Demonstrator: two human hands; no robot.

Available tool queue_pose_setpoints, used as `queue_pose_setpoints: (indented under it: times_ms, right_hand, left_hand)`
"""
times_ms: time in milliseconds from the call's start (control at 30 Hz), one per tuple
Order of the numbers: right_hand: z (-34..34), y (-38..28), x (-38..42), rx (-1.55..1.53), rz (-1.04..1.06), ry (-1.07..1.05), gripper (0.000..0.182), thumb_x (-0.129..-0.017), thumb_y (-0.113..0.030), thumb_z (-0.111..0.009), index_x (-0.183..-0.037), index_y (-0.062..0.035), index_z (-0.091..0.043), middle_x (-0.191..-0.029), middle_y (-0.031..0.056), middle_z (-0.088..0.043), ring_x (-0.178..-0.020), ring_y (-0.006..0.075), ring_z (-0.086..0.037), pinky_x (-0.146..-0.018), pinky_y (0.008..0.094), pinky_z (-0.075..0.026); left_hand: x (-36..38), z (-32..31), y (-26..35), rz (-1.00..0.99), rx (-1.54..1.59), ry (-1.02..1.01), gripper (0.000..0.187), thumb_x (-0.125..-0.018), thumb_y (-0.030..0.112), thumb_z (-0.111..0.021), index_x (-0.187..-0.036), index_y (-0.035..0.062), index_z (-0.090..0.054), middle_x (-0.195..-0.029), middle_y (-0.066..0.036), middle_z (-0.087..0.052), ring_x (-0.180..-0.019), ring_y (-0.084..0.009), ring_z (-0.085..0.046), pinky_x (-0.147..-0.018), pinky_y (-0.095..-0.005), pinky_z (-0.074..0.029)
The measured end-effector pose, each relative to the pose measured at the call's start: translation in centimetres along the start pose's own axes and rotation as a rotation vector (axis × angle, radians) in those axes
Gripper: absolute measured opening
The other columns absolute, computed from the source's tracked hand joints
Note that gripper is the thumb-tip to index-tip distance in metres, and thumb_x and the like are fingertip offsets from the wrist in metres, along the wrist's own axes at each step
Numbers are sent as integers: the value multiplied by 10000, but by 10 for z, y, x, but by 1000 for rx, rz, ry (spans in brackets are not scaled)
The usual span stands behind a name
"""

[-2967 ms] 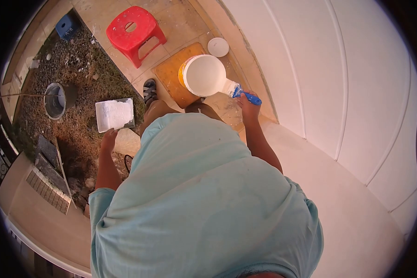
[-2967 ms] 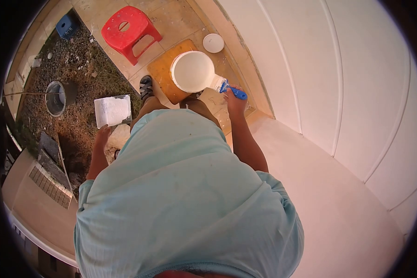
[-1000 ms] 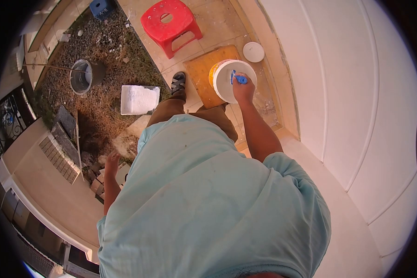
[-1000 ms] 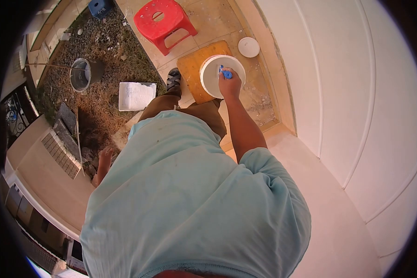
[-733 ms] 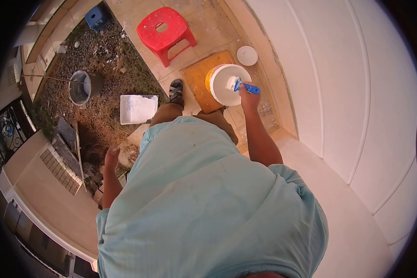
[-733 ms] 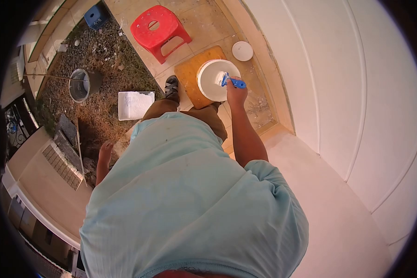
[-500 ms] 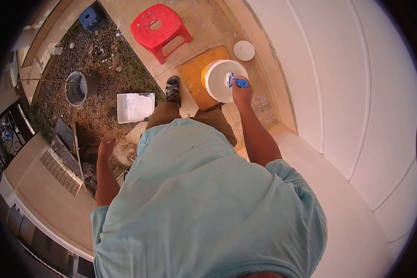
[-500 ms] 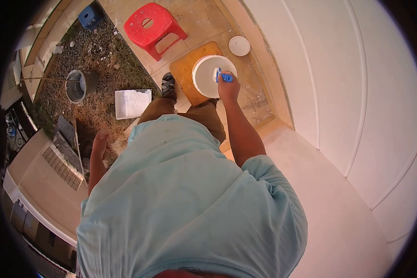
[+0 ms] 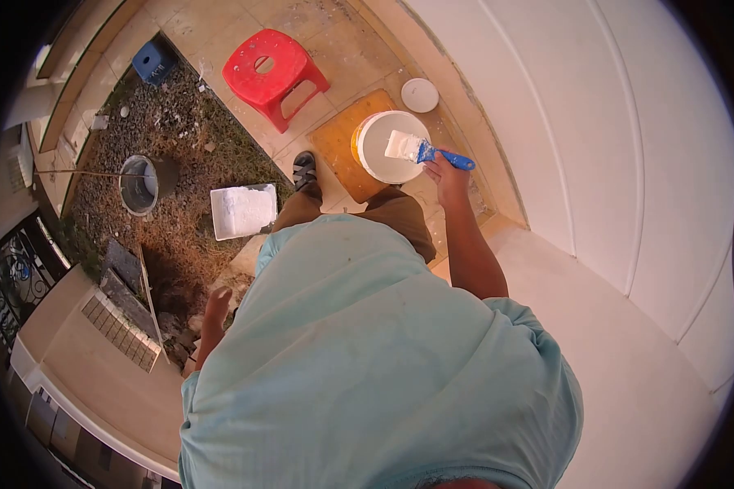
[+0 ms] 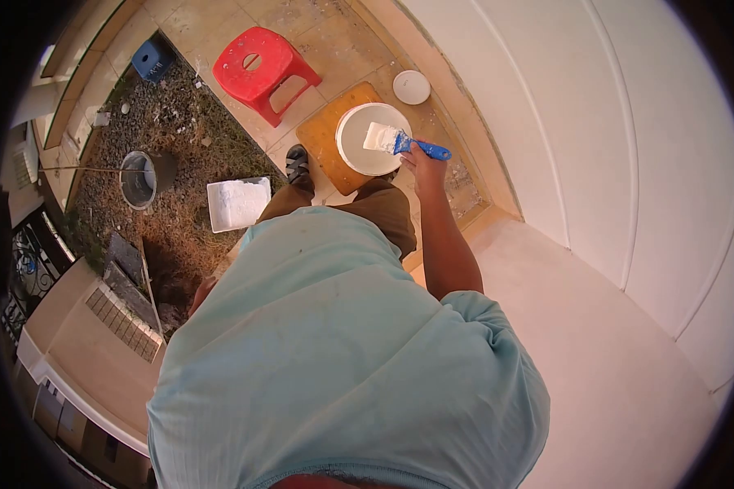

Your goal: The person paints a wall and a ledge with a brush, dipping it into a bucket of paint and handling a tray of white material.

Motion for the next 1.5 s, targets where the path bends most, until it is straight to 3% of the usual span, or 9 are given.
queue_pose_setpoints:
  times_ms: [167, 367, 600, 800, 867, 1033, 1333, 1467, 1500]
  right_hand:
    - [33, 0, 29, -211, -26, 40, 254, -927, -110, -614, -1169, -56, -554, -1060, 125, -647, -934, 273, -667, -839, 395, -565]
    - [35, 19, 37, -337, -39, 35, 253, -931, -104, -609, -1176, -76, -551, -1058, 111, -648, -952, 268, -661, -855, 405, -561]
    - [29, 42, 32, -48, -75, 249, 240, -927, -114, -618, -1160, -75, -580, -1079, 104, -646, -982, 265, -659, -852, 402, -542]
    - [33, 44, 39, -52, -85, 310, 247, -930, -146, -626, -1164, -77, -592, -1078, 100, -658, -961, 280, -671, -830, 401, -541]
    - [35, 43, 45, -41, -96, 285, 257, -931, -154, -626, -1174, -81, -589, -1084, 101, -657, -973, 281, -667, -837, 403, -540]
    - [42, 44, 40, -64, -111, 157, 287, -935, -171, -625, -1206, -87, -577, -1097, 101, -655, -1005, 278, -656, -866, 402, -536]
    - [68, 67, -1, -246, -177, -64, 307, -949, -151, -602, -1246, -91, -553, -1098, 104, -648, -1014, 260, -653, -880, 369, -545]
    - [69, 69, -8, -369, -195, -146, 303, -948, -149, -602, -1239, -76, -557, -1109, 106, -647, -1006, 252, -658, -866, 367, -549]
    - [70, 71, -9, -356, -193, -164, 299, -949, -150, -601, -1235, -73, -558, -1108, 102, -649, -989, 240, -665, -846, 360, -553]
  left_hand:
    - [-77, -23, -25, 61, 207, -199, 503, -933, 355, -583, -1331, 49, -551, -1290, -208, -592, -1214, -332, -555, -1005, -414, -425]
    - [-67, 83, 153, -210, -96, 83, 538, -932, 381, -589, -1371, 79, -515, -1283, -189, -600, -1186, -326, -571, -997, -417, -432]
    - [-72, 139, 236, -296, -157, 163, 534, -946, 395, -567, -1388, 105, -496, -1353, -155, -553, -1208, -319, -555, -1009, -429, -432]
    - [-95, 111, 198, -360, -252, 87, 520, -945, 388, -568, -1359, 77, -525, -1369, -163, -538, -1224, -322, -547, -1014, -432, -429]
    - [-75, 89, 186, -128, -180, -45, 509, -944, 367, -567, -1344, 53, -537, -1380, -175, -529, -1232, -323, -543, -1024, -437, -417]
    - [-77, 65, 141, -123, -116, 52, 503, -941, 340, -567, -1345, 42, -535, -1340, -193, -559, -1231, -329, -542, -1029, -437, -403]
    - [28, -14, 98, -218, -96, 158, 508, -913, 334, -611, -1318, 32, -553, -1277, -214, -595, -1211, -324, -553, -1011, -400, -413]
    - [88, -47, 75, -10, -100, 116, 493, -916, 328, -613, -1305, 30, -558, -1269, -204, -603, -1199, -326, -562, -999, -397, -422]
    - [64, -55, -8, -5, -138, 129, 493, -916, 328, -613, -1305, 30, -558, -1269, -204, -603, -1199, -326, -562, -999, -397, -422]
Point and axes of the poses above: each hand's wrist, its own x-axis away from the middle knuckle, its own z-axis out of the back of the hand, y = z × x, the point moved 5 cm from there along -x, towards the middle knuckle
